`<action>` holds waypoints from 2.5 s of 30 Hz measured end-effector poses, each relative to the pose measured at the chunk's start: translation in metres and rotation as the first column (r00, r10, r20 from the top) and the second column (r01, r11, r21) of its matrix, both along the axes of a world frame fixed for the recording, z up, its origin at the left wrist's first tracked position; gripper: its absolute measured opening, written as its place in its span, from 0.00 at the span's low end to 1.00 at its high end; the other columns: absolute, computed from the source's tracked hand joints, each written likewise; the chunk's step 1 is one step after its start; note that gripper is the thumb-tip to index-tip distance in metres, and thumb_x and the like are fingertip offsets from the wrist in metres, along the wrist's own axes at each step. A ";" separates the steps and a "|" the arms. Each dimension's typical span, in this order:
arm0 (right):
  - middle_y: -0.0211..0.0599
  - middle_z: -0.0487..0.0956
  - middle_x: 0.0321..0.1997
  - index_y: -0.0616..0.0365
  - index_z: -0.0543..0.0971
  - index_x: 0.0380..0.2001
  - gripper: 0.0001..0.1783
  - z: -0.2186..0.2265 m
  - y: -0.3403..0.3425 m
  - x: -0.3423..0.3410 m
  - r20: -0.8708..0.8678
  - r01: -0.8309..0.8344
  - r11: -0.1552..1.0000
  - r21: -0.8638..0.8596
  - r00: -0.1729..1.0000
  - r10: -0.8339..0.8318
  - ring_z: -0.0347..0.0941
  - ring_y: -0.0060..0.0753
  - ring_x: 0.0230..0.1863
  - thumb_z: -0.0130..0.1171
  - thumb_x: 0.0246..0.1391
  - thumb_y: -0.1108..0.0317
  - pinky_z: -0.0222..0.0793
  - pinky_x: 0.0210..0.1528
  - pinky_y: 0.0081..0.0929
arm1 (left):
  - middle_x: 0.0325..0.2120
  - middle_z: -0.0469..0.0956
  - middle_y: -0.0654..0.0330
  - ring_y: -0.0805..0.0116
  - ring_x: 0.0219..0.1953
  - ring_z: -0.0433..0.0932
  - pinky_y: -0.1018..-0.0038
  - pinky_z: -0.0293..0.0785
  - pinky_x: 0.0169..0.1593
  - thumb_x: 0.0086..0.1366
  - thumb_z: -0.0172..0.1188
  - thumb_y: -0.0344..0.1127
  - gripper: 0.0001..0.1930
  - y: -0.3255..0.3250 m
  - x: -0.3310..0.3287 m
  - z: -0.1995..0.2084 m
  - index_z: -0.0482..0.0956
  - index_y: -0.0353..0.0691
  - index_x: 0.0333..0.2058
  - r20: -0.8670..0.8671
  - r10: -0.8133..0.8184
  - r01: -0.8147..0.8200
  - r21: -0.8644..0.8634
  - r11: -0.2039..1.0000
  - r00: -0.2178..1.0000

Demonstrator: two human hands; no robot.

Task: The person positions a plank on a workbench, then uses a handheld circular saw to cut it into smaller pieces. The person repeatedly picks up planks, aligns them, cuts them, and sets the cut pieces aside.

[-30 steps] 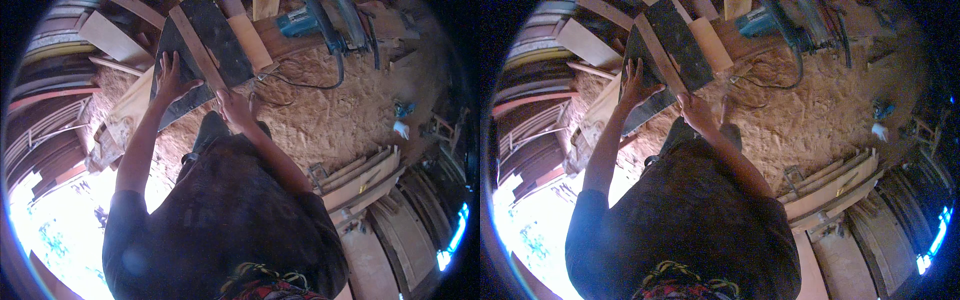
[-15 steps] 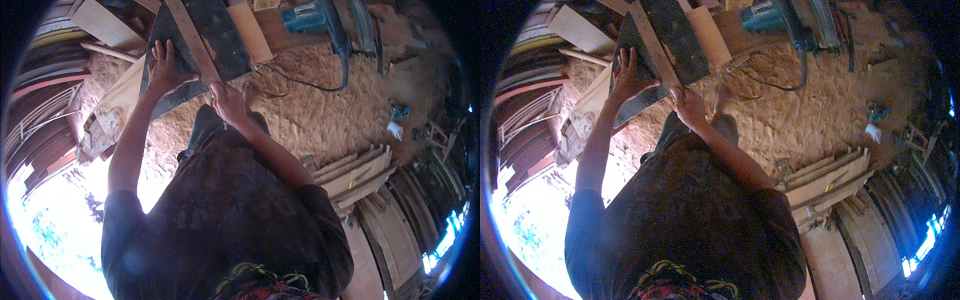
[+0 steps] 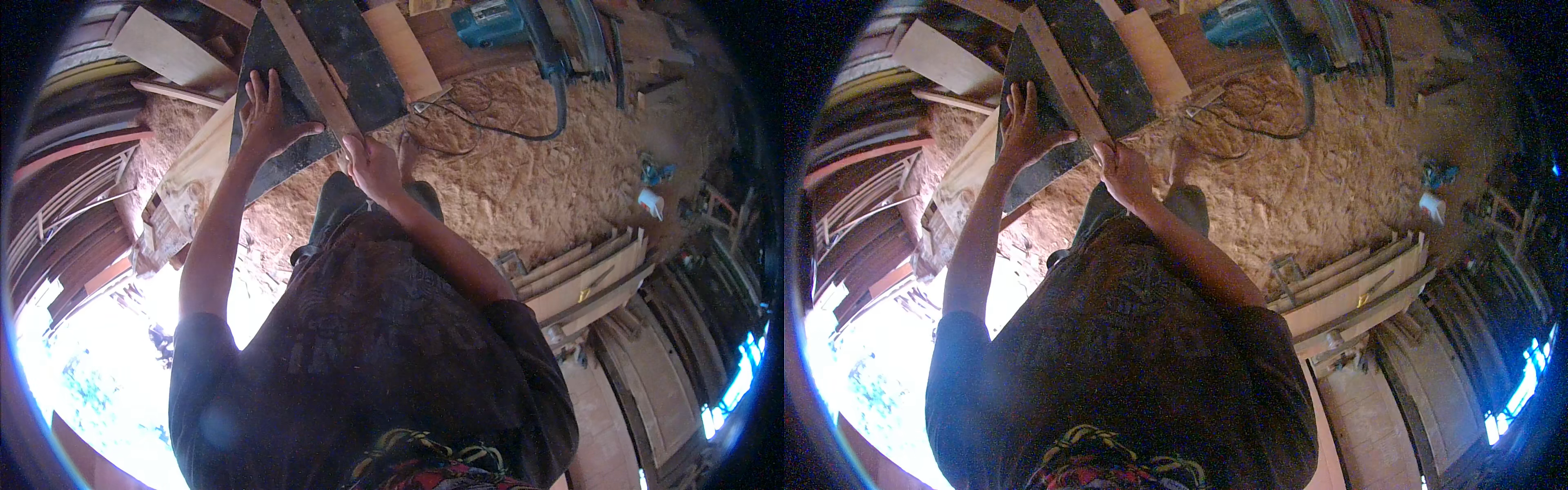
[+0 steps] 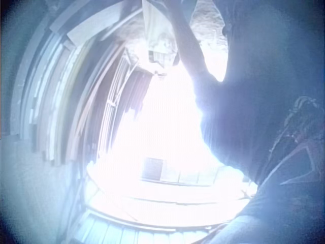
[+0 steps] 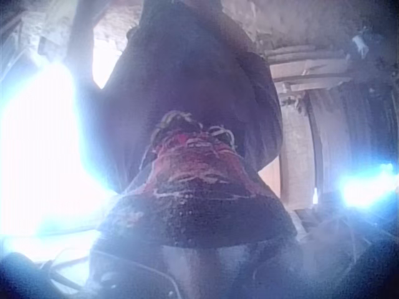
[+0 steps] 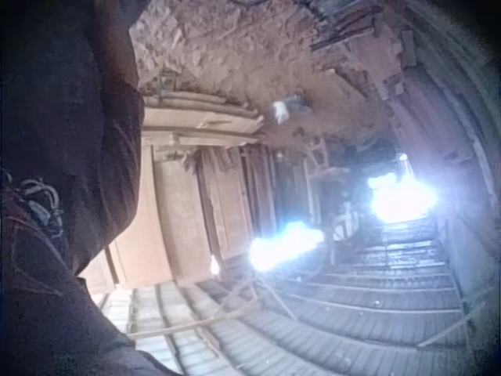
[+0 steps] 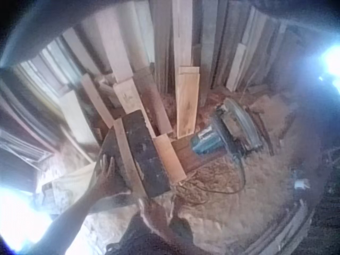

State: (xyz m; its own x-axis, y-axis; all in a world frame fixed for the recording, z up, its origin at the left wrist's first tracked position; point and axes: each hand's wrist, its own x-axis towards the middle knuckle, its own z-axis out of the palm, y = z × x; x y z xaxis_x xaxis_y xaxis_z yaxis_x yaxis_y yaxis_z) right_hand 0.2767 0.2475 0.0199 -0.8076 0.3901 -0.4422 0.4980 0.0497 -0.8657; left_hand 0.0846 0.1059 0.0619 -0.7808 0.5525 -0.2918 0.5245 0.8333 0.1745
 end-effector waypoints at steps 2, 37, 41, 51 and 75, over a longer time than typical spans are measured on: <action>0.44 0.80 0.16 0.58 0.82 0.28 0.29 0.002 0.001 0.001 0.005 -0.001 1.000 -0.019 1.000 0.001 0.81 0.52 0.23 0.47 0.69 0.45 0.77 0.31 0.46 | 0.75 0.30 0.32 0.32 0.77 0.34 0.43 0.43 0.74 0.38 0.69 0.82 0.80 0.000 0.001 0.002 0.35 0.38 0.76 0.008 -0.003 0.003 0.007 1.000 1.000; 0.24 0.78 0.26 0.59 0.84 0.43 0.14 0.199 0.284 -0.017 -0.157 0.258 0.939 0.227 0.961 -0.226 0.65 0.16 0.19 0.73 0.54 0.68 0.59 0.21 0.22 | 0.74 0.31 0.27 0.30 0.76 0.36 0.37 0.48 0.71 0.38 0.73 0.77 0.81 0.022 -0.002 0.013 0.34 0.32 0.75 0.089 0.031 -0.015 -0.178 0.984 0.996; 0.25 0.78 0.27 0.57 0.84 0.44 0.15 0.243 0.202 0.041 -0.044 0.309 0.929 0.205 0.951 -0.307 0.65 0.15 0.20 0.73 0.54 0.69 0.59 0.22 0.19 | 0.73 0.31 0.25 0.27 0.76 0.36 0.36 0.49 0.71 0.40 0.73 0.77 0.79 0.021 -0.002 0.014 0.34 0.31 0.74 0.108 0.044 -0.024 -0.174 0.984 0.993; 0.38 0.87 0.40 0.63 0.83 0.45 0.19 0.218 0.078 0.091 0.037 0.066 0.969 0.237 0.996 -0.077 0.82 0.32 0.43 0.74 0.54 0.63 0.75 0.48 0.34 | 0.71 0.29 0.21 0.22 0.74 0.34 0.34 0.46 0.71 0.41 0.70 0.79 0.80 0.021 -0.008 0.012 0.33 0.28 0.74 0.122 -0.012 0.030 -0.152 0.988 0.992; 0.61 0.82 0.46 0.64 0.77 0.49 0.24 0.200 0.042 0.029 0.173 -0.197 0.970 -0.142 0.960 0.220 0.78 0.65 0.52 0.68 0.55 0.59 0.74 0.54 0.51 | 0.70 0.20 0.22 0.22 0.74 0.28 0.38 0.37 0.74 0.42 0.70 0.79 0.83 0.009 -0.020 0.009 0.24 0.27 0.72 0.198 0.000 0.055 -0.268 0.962 0.980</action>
State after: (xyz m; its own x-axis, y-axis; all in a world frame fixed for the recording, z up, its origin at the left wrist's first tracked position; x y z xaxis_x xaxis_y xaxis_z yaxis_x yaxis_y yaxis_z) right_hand 0.3059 0.2892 0.2197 -0.7644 0.1557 -0.6257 0.6403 0.0694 -0.7650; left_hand 0.0647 0.1145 0.0707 -0.6794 0.4519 -0.5781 0.5264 0.8490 0.0451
